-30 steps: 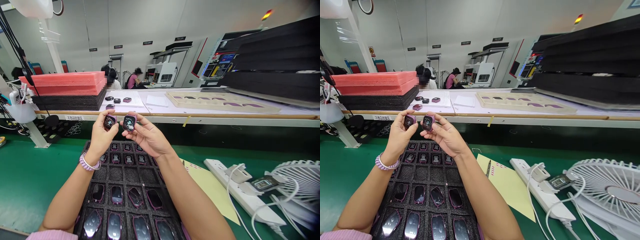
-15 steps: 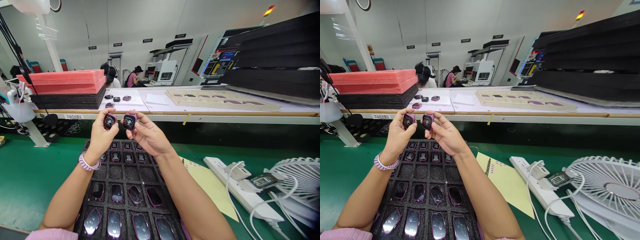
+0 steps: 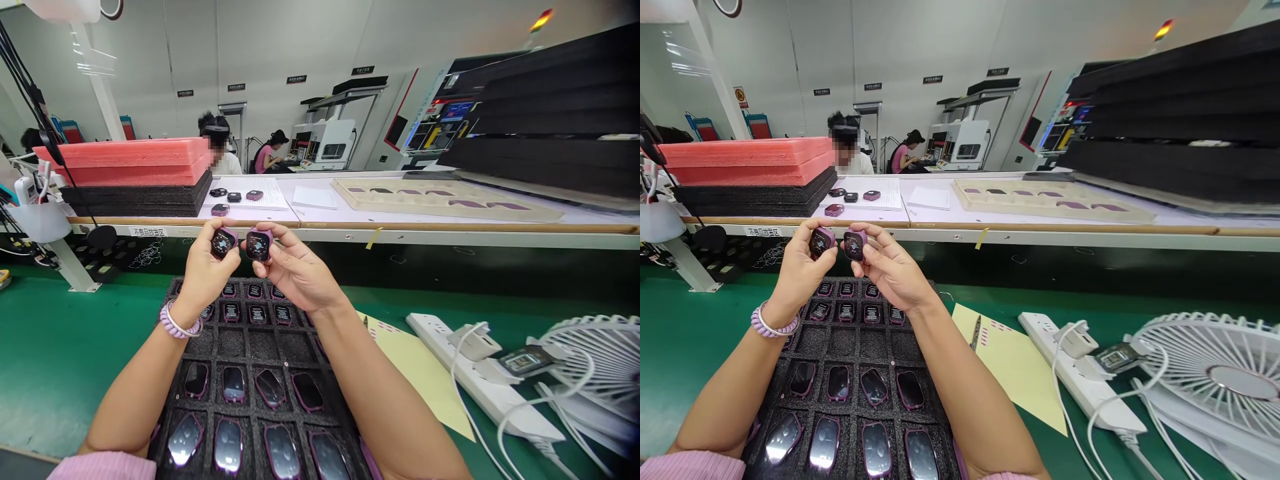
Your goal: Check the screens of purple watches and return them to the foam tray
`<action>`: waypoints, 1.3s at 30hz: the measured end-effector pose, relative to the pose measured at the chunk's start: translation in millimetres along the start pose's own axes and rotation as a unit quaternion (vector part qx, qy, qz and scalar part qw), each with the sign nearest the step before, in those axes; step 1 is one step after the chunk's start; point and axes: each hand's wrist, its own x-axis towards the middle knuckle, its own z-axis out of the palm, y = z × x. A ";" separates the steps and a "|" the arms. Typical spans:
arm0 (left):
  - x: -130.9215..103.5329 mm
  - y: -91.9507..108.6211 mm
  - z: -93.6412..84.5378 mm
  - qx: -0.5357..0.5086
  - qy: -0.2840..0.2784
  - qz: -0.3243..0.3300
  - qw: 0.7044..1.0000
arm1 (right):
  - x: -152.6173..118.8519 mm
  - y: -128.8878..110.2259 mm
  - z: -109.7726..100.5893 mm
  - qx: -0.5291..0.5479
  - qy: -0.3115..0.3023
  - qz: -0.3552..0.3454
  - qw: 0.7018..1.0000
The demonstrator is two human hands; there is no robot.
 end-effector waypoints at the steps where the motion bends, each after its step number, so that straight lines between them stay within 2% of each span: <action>1: 0.1 -0.9 0.1 -0.006 -0.002 0.000 1.000 | -0.2 0.2 -0.2 0.000 -0.001 0.002 1.000; 4: 0.5 -3.4 0.2 -0.021 -0.006 0.001 1.000 | -0.6 1.1 -0.6 0.005 -0.008 0.005 1.000; 9: 0.6 -2.0 -0.2 0.013 -0.010 0.009 1.000 | 0.1 3.3 -0.8 0.001 -0.005 -0.013 1.000; 15: 1.4 -3.8 -0.4 -0.037 -0.009 -0.005 0.999 | 0.4 3.0 0.1 0.008 -0.008 -0.003 1.000; 21: 3.4 -8.6 -2.4 0.008 -0.023 0.011 1.000 | 0.5 5.3 0.0 0.001 -0.023 -0.004 1.000; 27: 4.7 -14.3 -1.0 -0.044 -0.020 0.001 0.999 | 1.5 9.6 -3.4 0.017 -0.029 0.008 0.999; 33: 5.5 -14.9 -1.7 -0.022 -0.032 0.019 0.999 | 0.9 9.4 -3.8 0.002 -0.033 -0.010 0.999; 39: 4.7 -16.6 -1.3 -0.035 -0.032 0.014 0.999 | 1.4 9.4 -4.1 0.015 -0.037 0.007 0.999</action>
